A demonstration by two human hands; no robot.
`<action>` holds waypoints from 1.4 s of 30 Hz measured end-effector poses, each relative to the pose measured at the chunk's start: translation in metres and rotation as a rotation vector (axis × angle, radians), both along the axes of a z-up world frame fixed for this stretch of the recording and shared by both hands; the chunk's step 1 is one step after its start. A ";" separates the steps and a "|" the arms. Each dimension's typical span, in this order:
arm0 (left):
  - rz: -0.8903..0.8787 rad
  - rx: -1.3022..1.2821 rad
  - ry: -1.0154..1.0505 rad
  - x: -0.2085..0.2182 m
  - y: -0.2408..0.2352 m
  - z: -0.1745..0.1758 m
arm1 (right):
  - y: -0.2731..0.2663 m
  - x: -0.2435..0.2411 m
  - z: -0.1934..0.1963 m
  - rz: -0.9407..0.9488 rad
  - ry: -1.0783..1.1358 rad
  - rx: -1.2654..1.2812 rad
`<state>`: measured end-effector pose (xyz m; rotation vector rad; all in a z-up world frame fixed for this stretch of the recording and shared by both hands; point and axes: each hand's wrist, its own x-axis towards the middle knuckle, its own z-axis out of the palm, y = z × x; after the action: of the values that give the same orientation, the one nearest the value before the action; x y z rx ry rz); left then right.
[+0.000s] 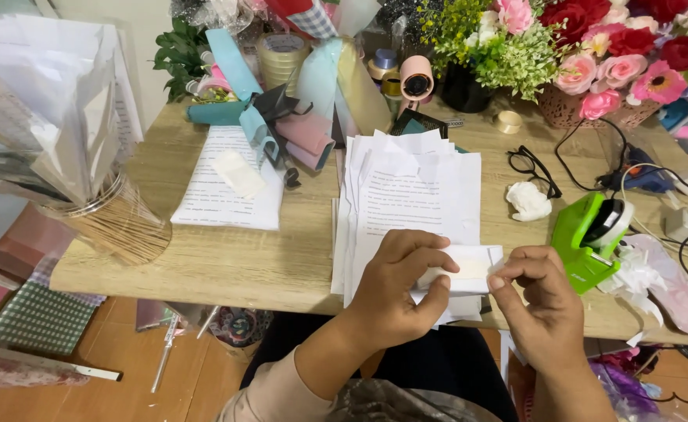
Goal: The person folds a stack of printed papers in half and then folds them again into smaller rectangles. They use a green tape dispenser to apply tape to the folded edges to secure them.
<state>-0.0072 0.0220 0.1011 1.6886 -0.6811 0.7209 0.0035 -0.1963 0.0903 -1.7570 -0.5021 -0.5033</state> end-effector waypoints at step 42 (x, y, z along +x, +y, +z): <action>0.121 0.084 -0.017 -0.020 -0.016 -0.023 | 0.005 0.007 -0.007 -0.259 -0.578 -0.679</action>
<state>-0.0276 0.0062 0.0778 1.8147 -0.6330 0.8018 0.0106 -0.1914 0.0833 -2.3372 -0.9330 -1.1393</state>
